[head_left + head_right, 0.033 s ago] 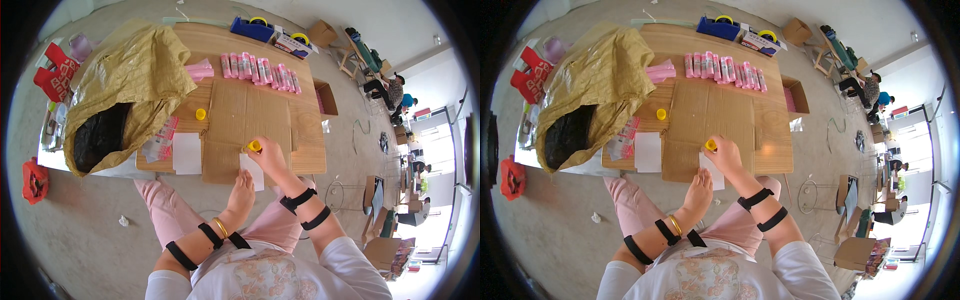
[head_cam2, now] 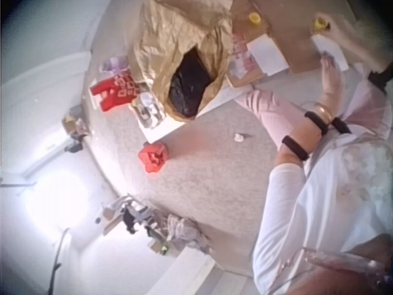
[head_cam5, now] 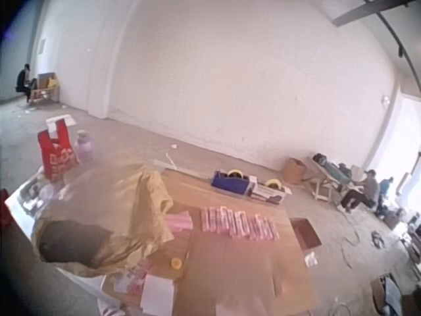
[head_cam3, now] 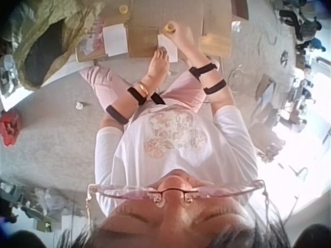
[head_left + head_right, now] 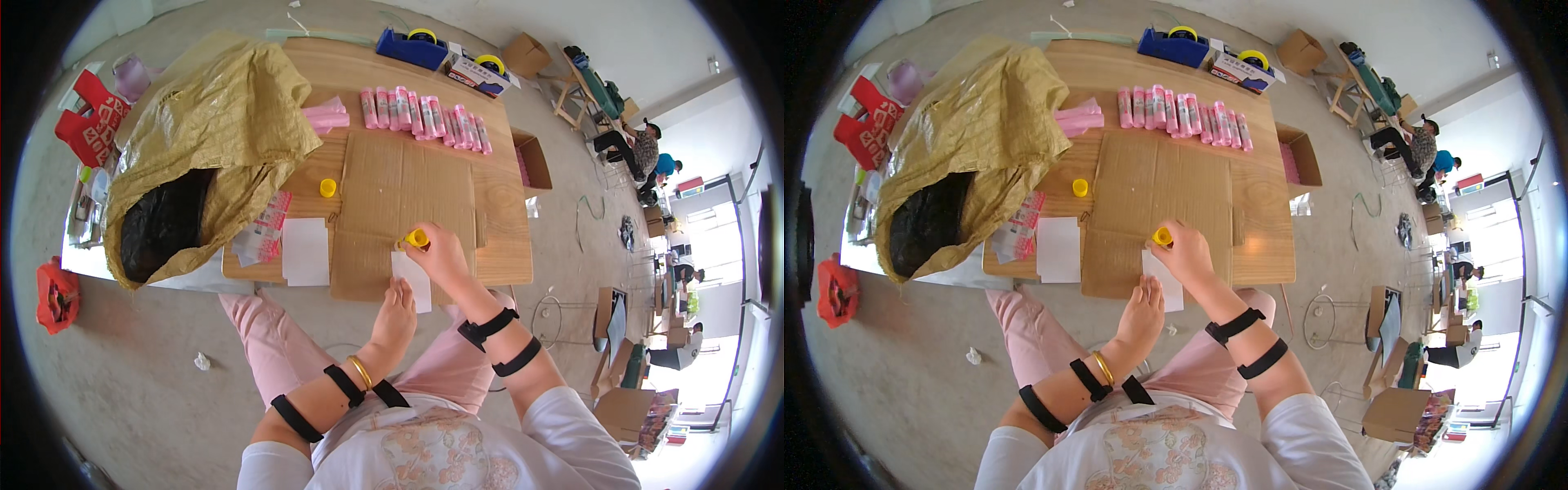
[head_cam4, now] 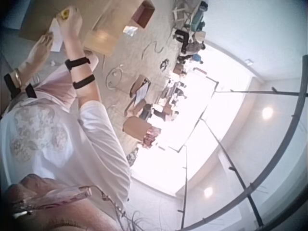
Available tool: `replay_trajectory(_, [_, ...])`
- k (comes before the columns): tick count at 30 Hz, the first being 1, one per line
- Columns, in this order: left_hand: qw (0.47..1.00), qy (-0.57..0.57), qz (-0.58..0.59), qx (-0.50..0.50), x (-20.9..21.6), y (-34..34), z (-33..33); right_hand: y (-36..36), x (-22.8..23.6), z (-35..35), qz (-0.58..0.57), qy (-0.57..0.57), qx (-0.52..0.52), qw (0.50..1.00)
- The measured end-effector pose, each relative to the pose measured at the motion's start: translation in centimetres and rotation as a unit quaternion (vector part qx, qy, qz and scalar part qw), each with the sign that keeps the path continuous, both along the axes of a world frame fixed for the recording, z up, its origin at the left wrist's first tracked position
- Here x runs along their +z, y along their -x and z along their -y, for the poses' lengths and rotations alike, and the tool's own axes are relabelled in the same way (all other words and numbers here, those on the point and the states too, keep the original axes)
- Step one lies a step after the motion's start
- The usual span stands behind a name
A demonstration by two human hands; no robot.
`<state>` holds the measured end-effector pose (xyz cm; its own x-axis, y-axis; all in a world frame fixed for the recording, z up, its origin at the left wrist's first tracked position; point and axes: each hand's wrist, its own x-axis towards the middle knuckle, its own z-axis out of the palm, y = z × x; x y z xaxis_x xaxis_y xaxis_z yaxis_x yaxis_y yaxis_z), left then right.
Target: Applying adhesive labels or wrap around small cylindrical pink plastic containers.
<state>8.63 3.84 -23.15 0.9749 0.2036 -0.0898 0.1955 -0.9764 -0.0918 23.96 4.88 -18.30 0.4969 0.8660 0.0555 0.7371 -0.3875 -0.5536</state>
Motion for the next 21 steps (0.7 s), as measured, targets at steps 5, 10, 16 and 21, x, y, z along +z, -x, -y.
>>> replay_trajectory(5, [1.0,-0.001,-0.008,-0.002,0.3,0.0,0.0,0.5,-0.7,0.2,-0.008,-0.009,0.018,1.0])
replay_trajectory(10, [1.0,-0.006,0.003,0.005,-0.1,-0.1,0.1,0.0,-0.4,0.3,-0.001,0.005,0.014,1.0])
replay_trajectory(16, [1.0,-0.016,-0.001,-0.004,-0.3,-0.1,0.1,-0.3,-0.1,0.0,-0.014,-0.001,0.008,1.0])
replay_trajectory(21, [1.0,-0.021,0.003,-0.003,-0.2,-0.2,0.2,-1.2,-0.7,1.5,0.0,0.008,-0.008,1.0])
